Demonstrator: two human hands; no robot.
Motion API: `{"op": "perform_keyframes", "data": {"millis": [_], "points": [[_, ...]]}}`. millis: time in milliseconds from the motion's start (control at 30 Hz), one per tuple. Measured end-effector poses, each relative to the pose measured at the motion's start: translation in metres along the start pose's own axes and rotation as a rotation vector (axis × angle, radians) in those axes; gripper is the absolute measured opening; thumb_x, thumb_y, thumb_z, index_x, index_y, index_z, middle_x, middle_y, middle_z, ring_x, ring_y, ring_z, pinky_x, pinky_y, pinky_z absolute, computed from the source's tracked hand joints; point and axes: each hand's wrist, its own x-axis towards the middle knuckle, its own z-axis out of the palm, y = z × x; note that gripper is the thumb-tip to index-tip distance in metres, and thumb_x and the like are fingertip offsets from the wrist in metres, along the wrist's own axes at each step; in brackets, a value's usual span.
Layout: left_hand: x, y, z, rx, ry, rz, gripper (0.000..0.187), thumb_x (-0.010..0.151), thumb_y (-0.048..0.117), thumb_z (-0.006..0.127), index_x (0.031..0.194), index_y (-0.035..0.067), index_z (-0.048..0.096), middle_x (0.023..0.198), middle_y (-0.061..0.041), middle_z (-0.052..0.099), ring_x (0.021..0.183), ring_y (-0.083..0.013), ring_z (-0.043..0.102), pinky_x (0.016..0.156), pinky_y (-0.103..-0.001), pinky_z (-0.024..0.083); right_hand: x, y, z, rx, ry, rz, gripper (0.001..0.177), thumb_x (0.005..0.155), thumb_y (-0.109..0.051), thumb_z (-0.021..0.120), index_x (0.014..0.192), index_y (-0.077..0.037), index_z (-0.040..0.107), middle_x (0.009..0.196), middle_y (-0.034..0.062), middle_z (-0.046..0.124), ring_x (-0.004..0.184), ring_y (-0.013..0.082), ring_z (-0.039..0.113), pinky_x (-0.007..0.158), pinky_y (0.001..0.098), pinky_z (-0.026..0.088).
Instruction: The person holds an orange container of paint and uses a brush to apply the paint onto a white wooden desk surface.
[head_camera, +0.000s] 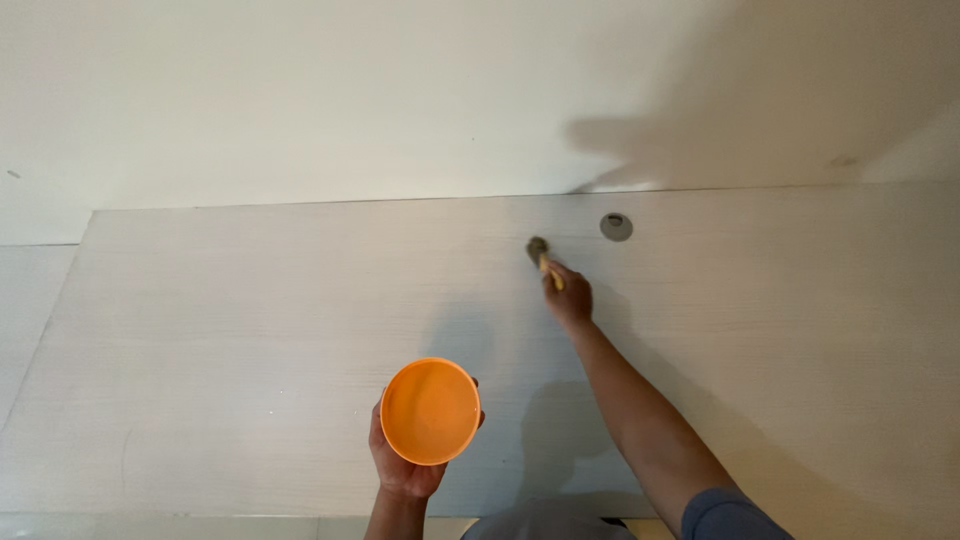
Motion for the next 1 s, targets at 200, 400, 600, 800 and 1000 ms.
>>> {"op": "perform_keyframes", "data": {"millis": [200,400,600,800,1000], "points": [[-0.008,0.002,0.000,0.031,0.033,0.034,0.057,0.104,0.050,0.038,0.132,0.004,0.057,0.128,-0.030,0.059,0.114,-0.0481,0.062,0.089,-0.066,0.057,-0.003,-0.037,-0.020,0.248,-0.290,0.226,0.034,0.099,-0.037,0.063,0.126,-0.019,0.073,0.103,0.0116,0.080,0.086,0.0260,0.076,0.080,0.0358,0.060],[-0.009,0.003,0.002,0.065,0.120,0.030,0.057,0.103,0.050,0.037,0.131,0.004,0.056,0.126,-0.030,0.060,0.110,-0.0461,0.065,0.086,-0.064,0.060,0.011,0.028,-0.058,0.119,0.005,0.184,0.032,0.098,-0.037,0.066,0.121,-0.017,0.077,0.111,0.0089,0.078,0.098,0.0258,0.075,0.085,0.0360,0.059],[-0.014,0.005,0.001,0.038,0.112,0.019,0.060,0.102,0.053,0.036,0.132,0.005,0.054,0.126,-0.032,0.059,0.113,-0.0477,0.064,0.086,-0.064,0.060,0.006,0.050,-0.075,-0.073,0.113,0.180,0.033,0.096,-0.035,0.064,0.120,-0.016,0.077,0.108,0.0123,0.078,0.095,0.0333,0.074,0.085,0.0428,0.059],[-0.021,0.009,0.003,0.075,0.153,0.021,0.061,0.100,0.053,0.034,0.133,0.005,0.054,0.127,-0.030,0.059,0.113,-0.0474,0.064,0.086,-0.066,0.058,-0.008,-0.005,-0.039,-0.084,-0.082,0.191,0.036,0.097,-0.036,0.061,0.126,-0.017,0.073,0.098,0.0158,0.077,0.084,0.0323,0.075,0.079,0.0441,0.060],[-0.020,0.004,-0.001,0.075,0.110,0.046,0.060,0.105,0.051,0.035,0.134,0.002,0.054,0.126,-0.032,0.060,0.114,-0.0479,0.062,0.087,-0.066,0.057,-0.019,-0.050,-0.023,0.072,-0.240,0.086,0.037,0.098,-0.037,0.062,0.126,-0.017,0.073,0.100,0.0158,0.075,0.089,0.0294,0.072,0.081,0.0424,0.058]]}}
